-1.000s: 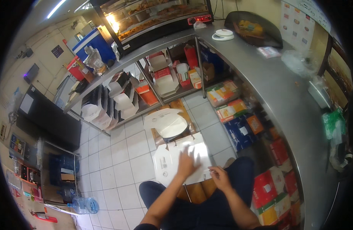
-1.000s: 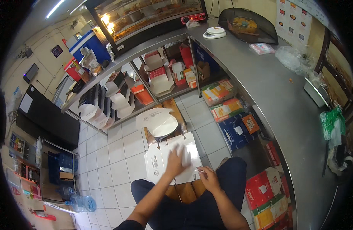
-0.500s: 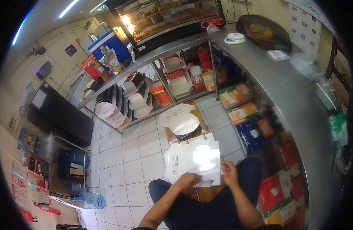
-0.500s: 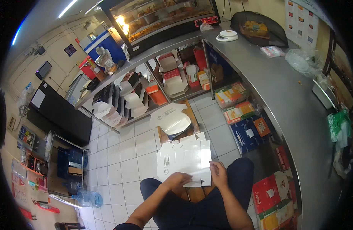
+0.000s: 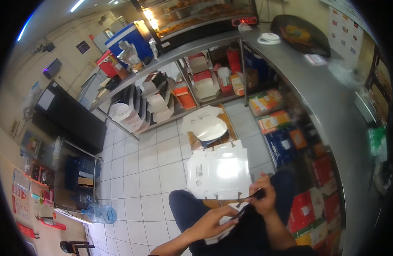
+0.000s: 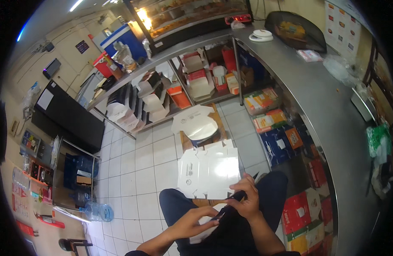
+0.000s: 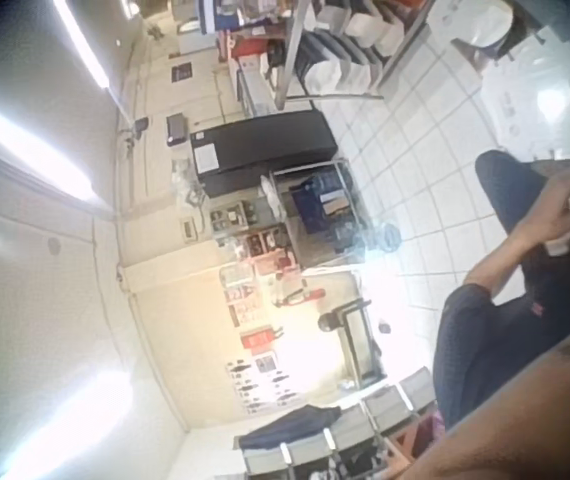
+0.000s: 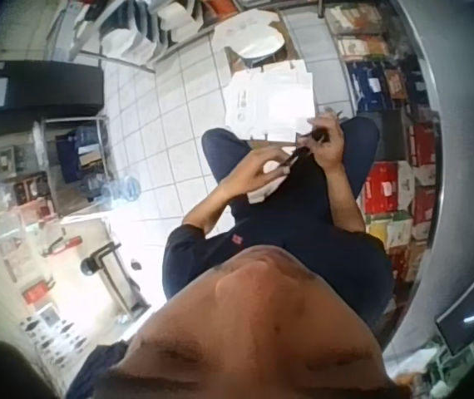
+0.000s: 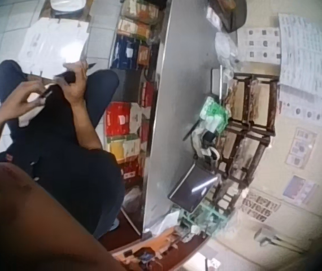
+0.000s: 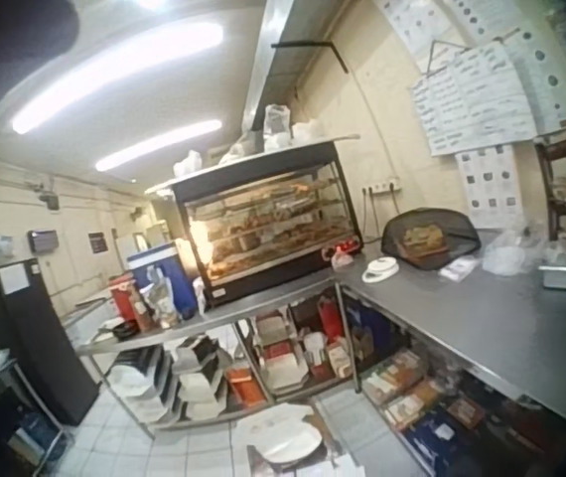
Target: Assemble and stack food packaging boxes.
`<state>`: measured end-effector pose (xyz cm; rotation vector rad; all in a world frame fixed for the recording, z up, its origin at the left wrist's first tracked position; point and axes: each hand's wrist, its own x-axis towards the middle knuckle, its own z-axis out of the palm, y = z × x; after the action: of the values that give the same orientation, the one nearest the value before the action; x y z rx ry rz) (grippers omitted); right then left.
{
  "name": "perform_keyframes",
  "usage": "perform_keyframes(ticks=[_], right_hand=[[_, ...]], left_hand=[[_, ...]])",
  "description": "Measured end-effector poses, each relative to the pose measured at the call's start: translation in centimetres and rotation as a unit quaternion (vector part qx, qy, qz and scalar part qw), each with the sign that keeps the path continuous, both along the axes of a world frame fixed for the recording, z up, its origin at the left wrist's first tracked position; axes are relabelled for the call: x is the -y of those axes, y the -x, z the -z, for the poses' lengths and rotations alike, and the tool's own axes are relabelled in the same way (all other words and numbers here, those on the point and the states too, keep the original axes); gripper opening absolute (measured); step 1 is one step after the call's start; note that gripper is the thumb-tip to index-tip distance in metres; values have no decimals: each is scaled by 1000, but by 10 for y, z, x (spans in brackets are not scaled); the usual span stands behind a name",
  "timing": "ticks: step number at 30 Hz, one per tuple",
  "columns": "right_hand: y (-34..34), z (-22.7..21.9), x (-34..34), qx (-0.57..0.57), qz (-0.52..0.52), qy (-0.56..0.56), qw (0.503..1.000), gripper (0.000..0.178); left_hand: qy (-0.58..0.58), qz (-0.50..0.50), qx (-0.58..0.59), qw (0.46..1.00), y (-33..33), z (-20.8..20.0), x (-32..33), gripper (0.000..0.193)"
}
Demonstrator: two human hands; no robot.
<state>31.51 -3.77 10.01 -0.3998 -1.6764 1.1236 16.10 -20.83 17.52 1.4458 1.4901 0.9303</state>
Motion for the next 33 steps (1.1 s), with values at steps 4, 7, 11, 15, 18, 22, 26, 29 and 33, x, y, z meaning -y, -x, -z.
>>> perform_keyframes(ticks=[4, 7, 11, 15, 18, 22, 26, 29, 33], right_hand=[[-11, -42, 1, -87, -115, 47, 988, 51], [-14, -79, 4, -130, -235, 37, 962, 48], [-14, -115, 18, 193, -79, -86, 974, 37], [-19, -120, 24, 251, -126, -142, 949, 28], [-20, -115, 21, 269, -186, -140, 934, 24], [-28, -113, 3, 254, -101, -152, 950, 20], [-39, -113, -8, 305, -39, -189, 933, 15], [-38, -107, -6, 330, -66, -223, 915, 13], [-33, -97, -5, 320, -95, -184, 925, 12]], left_hand=[[150, -129, 376, 905, 5, 18, 8, 27], [141, -117, 518, 835, 4, 32, 7, 29], [78, -167, 486, 854, -1, 26, 7, 37], [-29, -230, 328, 916, 3, 2, 15, 55], [74, -159, 240, 955, 9, -7, 14, 70], [13, -46, 128, 991, 30, -15, 16, 64], [62, -66, -10, 996, 38, -7, 17, 20], [112, -121, 4, 986, 36, 4, 16, 24], [78, -26, 2, 997, 32, 15, 14, 25]])
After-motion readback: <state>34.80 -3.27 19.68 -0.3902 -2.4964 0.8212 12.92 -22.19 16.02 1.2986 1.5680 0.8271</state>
